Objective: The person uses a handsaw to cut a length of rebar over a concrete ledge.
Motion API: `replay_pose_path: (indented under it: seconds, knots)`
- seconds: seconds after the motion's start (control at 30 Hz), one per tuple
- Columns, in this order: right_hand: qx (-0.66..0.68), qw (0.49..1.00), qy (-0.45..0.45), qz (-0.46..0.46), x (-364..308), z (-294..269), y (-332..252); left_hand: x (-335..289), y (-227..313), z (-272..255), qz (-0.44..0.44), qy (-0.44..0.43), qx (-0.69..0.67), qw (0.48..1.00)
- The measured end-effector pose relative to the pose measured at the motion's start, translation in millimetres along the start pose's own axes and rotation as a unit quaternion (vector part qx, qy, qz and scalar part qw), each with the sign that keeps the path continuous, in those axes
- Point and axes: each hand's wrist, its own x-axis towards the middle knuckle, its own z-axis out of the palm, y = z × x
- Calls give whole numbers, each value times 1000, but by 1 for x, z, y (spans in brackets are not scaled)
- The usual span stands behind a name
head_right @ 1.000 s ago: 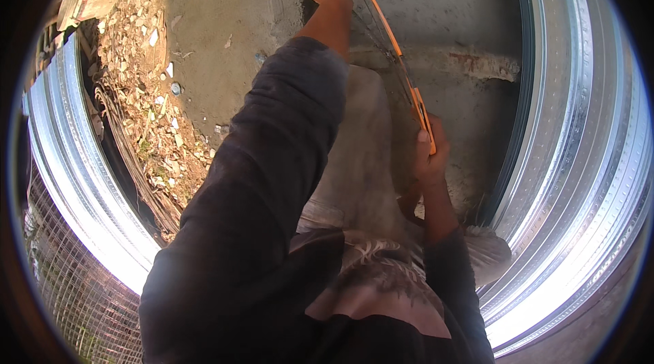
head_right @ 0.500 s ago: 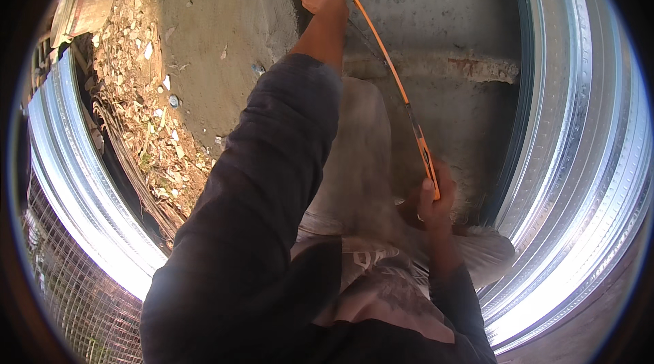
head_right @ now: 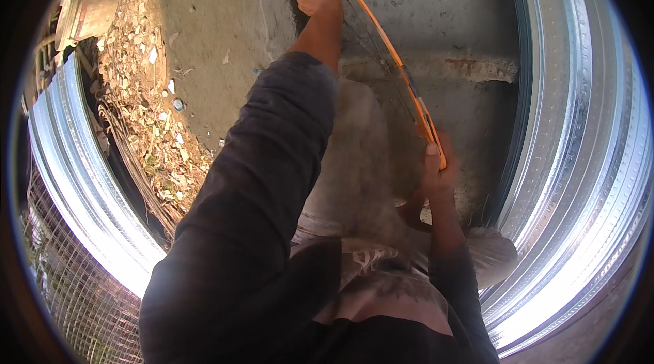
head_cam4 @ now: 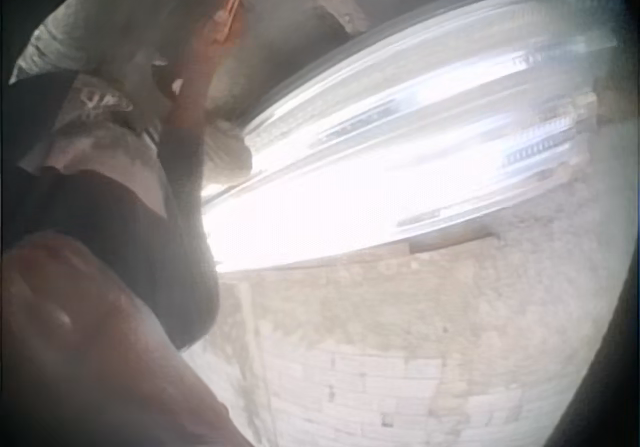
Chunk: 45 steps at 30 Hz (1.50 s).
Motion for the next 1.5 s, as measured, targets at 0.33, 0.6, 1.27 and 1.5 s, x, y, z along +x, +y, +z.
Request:
replay_pose_path:
  seconds: [0.33, 0.6, 1.27, 1.5]
  knots:
    - [-30, 999, -39, 5, -43, -16, 5, 7, 1, -2, -41, -13, 31, 999]
    - [-35, 999, 17, -16, -54, -4, -9, -20, 11, -13, -54, -14, 67, 996]
    - [-15, 1000, -2, -14, 4, 14, 5, -8, -4, 1, 22, 25, 61, 998]
    - [-27, 999, -1, -46, -106, -38, 18, -5, -6, -14, 16, 4, 71, 997]
